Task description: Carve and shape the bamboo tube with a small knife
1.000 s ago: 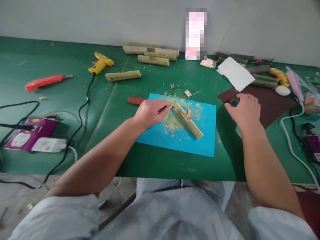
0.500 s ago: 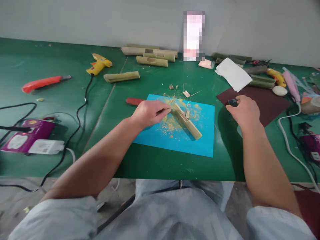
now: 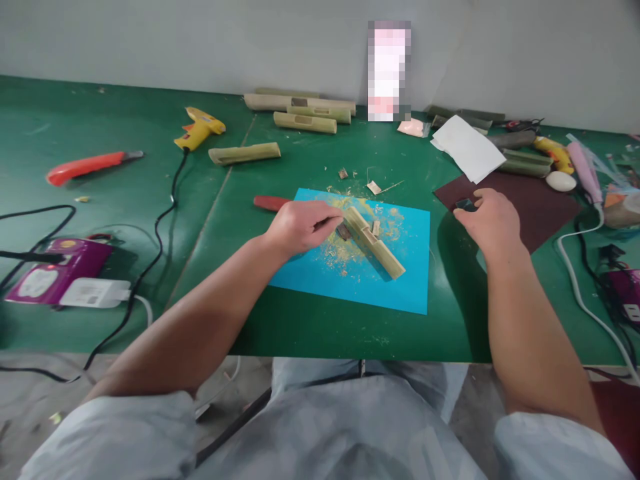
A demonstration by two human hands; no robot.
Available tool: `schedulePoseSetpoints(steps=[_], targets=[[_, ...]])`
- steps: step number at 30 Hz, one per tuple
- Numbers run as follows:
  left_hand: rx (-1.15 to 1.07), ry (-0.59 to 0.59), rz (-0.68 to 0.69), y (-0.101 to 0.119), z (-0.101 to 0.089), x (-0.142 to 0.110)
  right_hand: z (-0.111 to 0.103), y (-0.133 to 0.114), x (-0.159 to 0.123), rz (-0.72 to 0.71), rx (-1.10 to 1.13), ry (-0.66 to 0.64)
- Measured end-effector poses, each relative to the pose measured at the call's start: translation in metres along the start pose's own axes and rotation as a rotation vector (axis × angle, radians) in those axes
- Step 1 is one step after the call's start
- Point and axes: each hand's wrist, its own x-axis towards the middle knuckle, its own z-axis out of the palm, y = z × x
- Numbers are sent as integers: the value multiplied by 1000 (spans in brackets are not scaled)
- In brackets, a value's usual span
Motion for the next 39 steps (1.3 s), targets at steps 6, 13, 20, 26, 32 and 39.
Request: schedulePoseSetpoints(steps=[6, 13, 20, 26, 32, 39], targets=[[-17, 1, 7, 0, 1, 0, 3, 2, 2, 7, 3, -30], [-20, 10, 3, -1, 3, 0, -2, -10, 2, -15, -48, -21], [-30, -2, -6, -1, 2, -1, -7, -14, -2, -53, -101, -29], [-29, 10, -4, -2, 3, 0, -10, -14, -7, -85, -85, -30], [-35, 11, -13, -2, 3, 0, -18, -20, -18, -146, -78, -111], [-33, -6, -23, -2, 3, 0, -15, -18, -20, -169, -18, -114]])
